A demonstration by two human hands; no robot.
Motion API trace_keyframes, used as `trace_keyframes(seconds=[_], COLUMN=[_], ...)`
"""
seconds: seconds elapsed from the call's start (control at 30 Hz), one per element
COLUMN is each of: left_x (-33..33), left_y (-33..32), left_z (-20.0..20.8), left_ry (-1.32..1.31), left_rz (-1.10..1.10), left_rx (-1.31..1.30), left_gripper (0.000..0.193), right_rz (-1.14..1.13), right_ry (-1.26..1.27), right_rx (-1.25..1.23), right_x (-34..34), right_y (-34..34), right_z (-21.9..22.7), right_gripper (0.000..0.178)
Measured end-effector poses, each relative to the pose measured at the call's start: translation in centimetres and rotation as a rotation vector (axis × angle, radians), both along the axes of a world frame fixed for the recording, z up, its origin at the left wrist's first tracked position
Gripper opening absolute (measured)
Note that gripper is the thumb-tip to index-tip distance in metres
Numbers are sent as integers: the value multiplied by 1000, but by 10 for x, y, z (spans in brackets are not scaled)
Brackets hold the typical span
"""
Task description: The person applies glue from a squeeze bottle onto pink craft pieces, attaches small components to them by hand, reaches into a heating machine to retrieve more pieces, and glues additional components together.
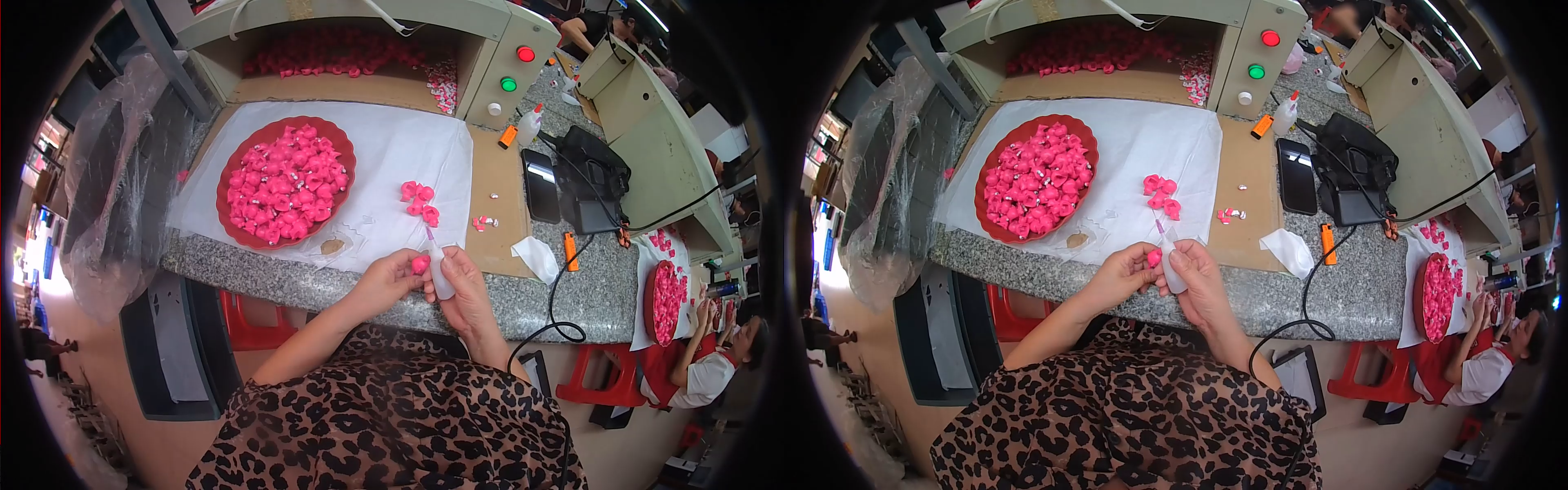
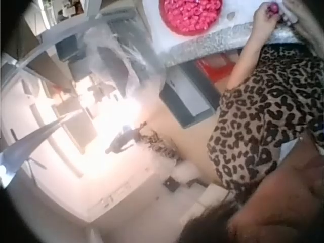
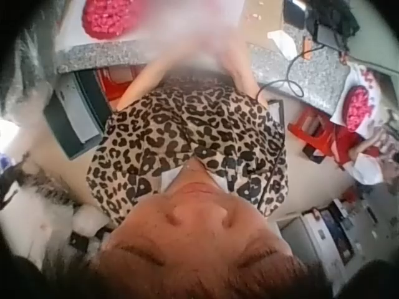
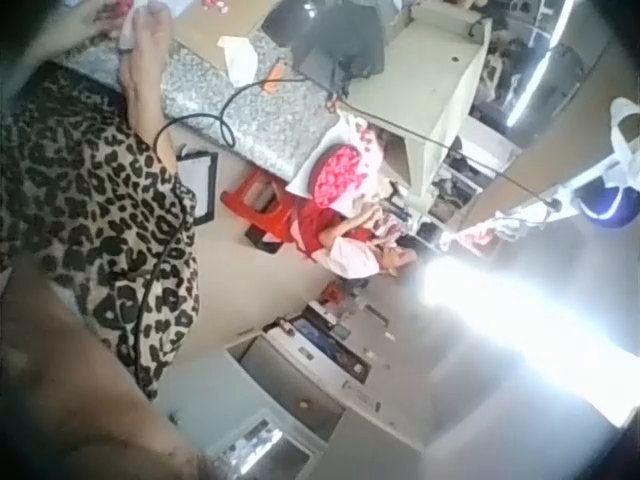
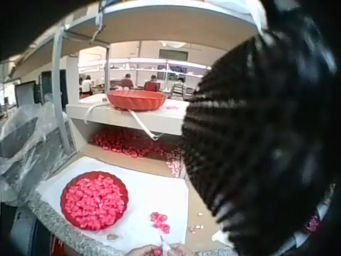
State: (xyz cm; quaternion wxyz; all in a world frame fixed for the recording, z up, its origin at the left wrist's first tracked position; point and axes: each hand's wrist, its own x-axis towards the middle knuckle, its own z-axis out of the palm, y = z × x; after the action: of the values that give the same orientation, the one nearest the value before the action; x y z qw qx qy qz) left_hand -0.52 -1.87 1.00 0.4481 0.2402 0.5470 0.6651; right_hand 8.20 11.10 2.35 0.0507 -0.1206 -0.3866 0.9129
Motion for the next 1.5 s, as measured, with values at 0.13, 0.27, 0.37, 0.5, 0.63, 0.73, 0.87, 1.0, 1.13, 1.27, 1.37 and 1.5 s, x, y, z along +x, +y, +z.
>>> trace_keyframes(seconds=[0.13, 0.27, 0.37, 0.5, 0.63, 0.73, 0.87, 1.0, 1.13, 1.27, 1.37, 1.5], left_x=[4, 1, 2, 0, -3, -1, 2, 4, 4, 4, 4, 5], left_y=[0, 1, 2, 8, 13, 12, 12, 11, 11, 11, 11, 11], left_z=[6, 4, -2, -9, -14, -19, -19, -10, -13, -12, -12, -12], left_ry=[56, -41, 42, 234, 443, 492, 541, 666, 654, 666, 670, 666], left_rz=[0, 49, 198, 372, 481, 530, 570, 550, 552, 534, 543, 552], left_rx=[-31, -2, 77, 166, 146, 111, 101, 31, 37, 22, 23, 18], left_gripper=[24, 21, 21, 21, 20, 21, 20, 20, 20, 20, 20, 20], right_rz=[-24, -6, -31, -313, -333, -437, -503, -473, -492, -489, -482, -483], right_ry=[35, 34, 4, -66, 79, 80, 118, 182, 213, 240, 237, 232], right_rx=[11, -35, 2, 55, 115, 270, 602, 887, 1139, 1193, 1203, 1239], right_x=[1, 1, 1, -2, 3, 2, 7, 12, 15, 15, 15, 15], right_y=[3, 5, 9, 15, 23, 14, 4, 5, 12, 11, 11, 11], right_z=[4, 8, 17, 13, -4, -5, -1, -10, -23, -21, -21, -20], right_gripper=[18, 20, 20, 22, 25, 21, 18, 15, 15, 15, 15, 15])
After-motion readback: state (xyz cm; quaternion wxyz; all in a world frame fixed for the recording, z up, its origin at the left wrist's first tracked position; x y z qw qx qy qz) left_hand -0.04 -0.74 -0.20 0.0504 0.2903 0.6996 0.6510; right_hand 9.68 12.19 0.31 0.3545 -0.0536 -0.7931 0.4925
